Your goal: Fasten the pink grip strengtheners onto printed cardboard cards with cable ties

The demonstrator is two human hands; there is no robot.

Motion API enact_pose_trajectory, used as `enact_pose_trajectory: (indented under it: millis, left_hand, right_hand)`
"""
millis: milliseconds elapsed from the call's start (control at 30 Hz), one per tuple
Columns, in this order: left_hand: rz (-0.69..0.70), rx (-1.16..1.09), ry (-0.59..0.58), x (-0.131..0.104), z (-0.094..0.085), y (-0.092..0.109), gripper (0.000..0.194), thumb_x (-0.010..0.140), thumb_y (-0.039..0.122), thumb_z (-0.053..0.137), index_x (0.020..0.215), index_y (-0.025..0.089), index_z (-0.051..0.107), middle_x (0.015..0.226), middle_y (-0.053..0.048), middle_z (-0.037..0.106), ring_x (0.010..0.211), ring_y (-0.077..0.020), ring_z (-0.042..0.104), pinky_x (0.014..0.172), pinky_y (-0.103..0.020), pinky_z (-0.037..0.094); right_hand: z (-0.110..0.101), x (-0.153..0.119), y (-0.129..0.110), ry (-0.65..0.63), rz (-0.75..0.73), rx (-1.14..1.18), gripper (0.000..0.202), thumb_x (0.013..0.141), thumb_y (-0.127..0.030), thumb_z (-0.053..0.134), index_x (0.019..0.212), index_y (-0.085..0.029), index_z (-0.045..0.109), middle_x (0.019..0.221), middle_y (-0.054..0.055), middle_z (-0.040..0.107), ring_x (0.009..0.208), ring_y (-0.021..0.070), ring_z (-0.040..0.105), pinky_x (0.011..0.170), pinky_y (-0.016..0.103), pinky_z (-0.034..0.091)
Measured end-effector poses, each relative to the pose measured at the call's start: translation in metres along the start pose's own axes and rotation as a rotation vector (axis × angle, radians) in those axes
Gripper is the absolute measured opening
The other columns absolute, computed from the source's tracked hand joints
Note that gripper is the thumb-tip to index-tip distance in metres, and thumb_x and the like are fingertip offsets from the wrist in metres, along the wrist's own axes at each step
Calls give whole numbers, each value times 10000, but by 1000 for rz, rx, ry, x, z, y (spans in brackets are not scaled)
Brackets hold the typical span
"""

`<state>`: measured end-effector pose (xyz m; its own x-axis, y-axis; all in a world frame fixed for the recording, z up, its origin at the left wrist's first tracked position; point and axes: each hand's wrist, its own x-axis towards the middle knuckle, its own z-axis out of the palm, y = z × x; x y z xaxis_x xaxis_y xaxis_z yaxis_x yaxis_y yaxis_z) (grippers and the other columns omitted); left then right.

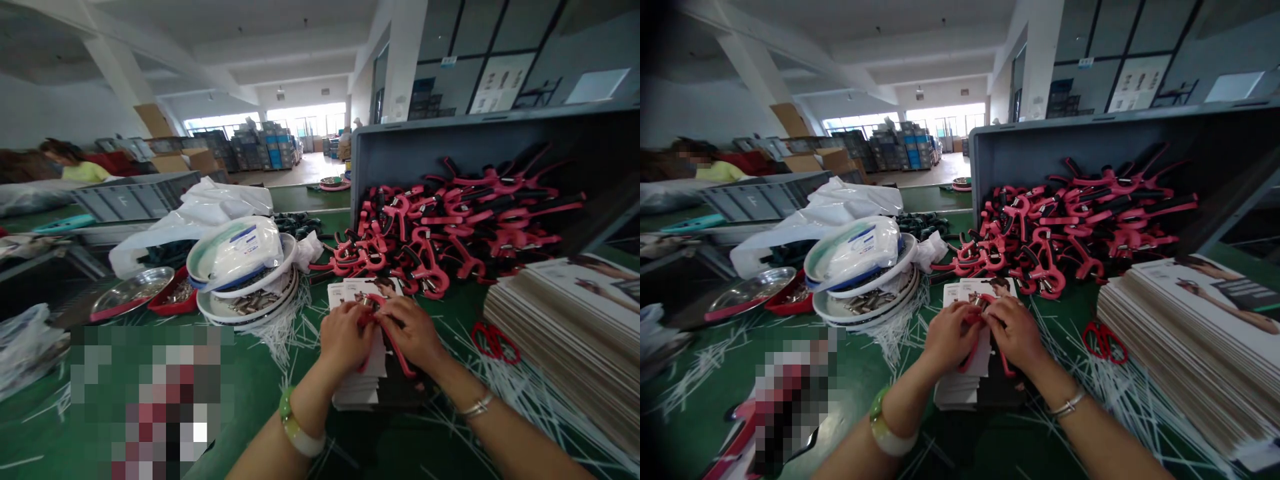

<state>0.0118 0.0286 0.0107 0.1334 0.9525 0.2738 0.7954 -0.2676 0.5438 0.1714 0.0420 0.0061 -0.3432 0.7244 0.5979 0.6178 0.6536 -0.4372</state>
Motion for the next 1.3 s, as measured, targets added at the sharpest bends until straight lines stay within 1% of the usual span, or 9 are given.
enact_pose_trajectory:
  millis: [200, 367, 567, 667, 767, 867, 933, 1033, 1300]
  left_hand:
    - [-76, -32, 70, 0, 6, 8, 286, 796, 354, 568, 1073, 330, 632, 1122, -42, 590, 1006, -241, 563, 797, -364, 446]
    - [-79, -23, -17, 6, -1, 0, 329, 741, 512, 597, 1012, 335, 654, 1083, -30, 598, 978, -239, 583, 773, -342, 458]
    - [-92, 36, -74, 13, -5, 7, 280, 722, 401, 635, 990, 322, 653, 1091, -30, 608, 952, -254, 595, 762, -365, 465]
    - [-21, 16, 38, 6, -9, 10, 254, 746, 387, 627, 987, 310, 657, 1102, -36, 608, 1008, -257, 564, 854, -421, 433]
    - [25, -73, 311, -9, -17, 0, 260, 771, 371, 615, 1014, 284, 643, 1200, -59, 552, 1128, -259, 492, 973, -477, 350]
    - [-172, -286, 561, -29, -19, -21, 394, 789, 383, 587, 1138, 203, 557, 1220, -121, 526, 1090, -241, 519, 943, -448, 404]
    - [-339, -534, 459, -41, -13, -34, 464, 773, 411, 597, 1157, 161, 519, 1060, -116, 613, 870, -195, 608, 771, -368, 505]
    - [-352, -769, 200, -52, 2, -42, 313, 767, 385, 606, 973, 150, 607, 809, -54, 679, 715, -155, 630, 660, -281, 518]
    - [0, -287, 182, -48, 3, -24, 139, 829, 249, 549, 862, 224, 682, 859, -20, 702, 747, -136, 613, 684, -242, 477]
  right_hand:
    - [-16, -4, -18, -348, -149, -382, 207, 832, -119, 454, 783, -193, 641, 847, 68, 626, 824, 199, 562, 678, 296, 455]
    - [-16, -5, -20, -350, -104, -370, 204, 857, -160, 465, 757, -185, 641, 851, 63, 596, 829, 187, 534, 699, 291, 445]
    - [-20, 1, -19, -425, -169, -337, 191, 829, -131, 469, 734, -179, 628, 850, 67, 600, 828, 200, 528, 715, 330, 448]
    - [-32, 0, -24, -467, -177, -277, 152, 765, -112, 494, 734, -181, 626, 869, 72, 595, 882, 213, 526, 756, 345, 454]
    - [-43, -6, -28, -502, -170, -220, 213, 687, -96, 522, 832, -191, 645, 993, 81, 588, 985, 230, 512, 816, 358, 449]
    - [-44, -13, -30, -487, -210, -249, 195, 695, -147, 557, 851, -207, 656, 1085, 85, 586, 1048, 265, 501, 831, 397, 436]
    - [-40, -15, -30, -429, -218, -294, 115, 754, -181, 554, 801, -208, 655, 1065, 82, 610, 1030, 270, 519, 804, 403, 431]
    - [-29, -15, -32, -347, -199, -275, 140, 834, -217, 521, 788, -215, 653, 949, 60, 651, 927, 237, 567, 747, 371, 430]
    - [-2, -14, -37, -146, 128, 13, 135, 846, -310, 545, 769, -215, 604, 764, 28, 657, 733, 182, 606, 670, 299, 457]
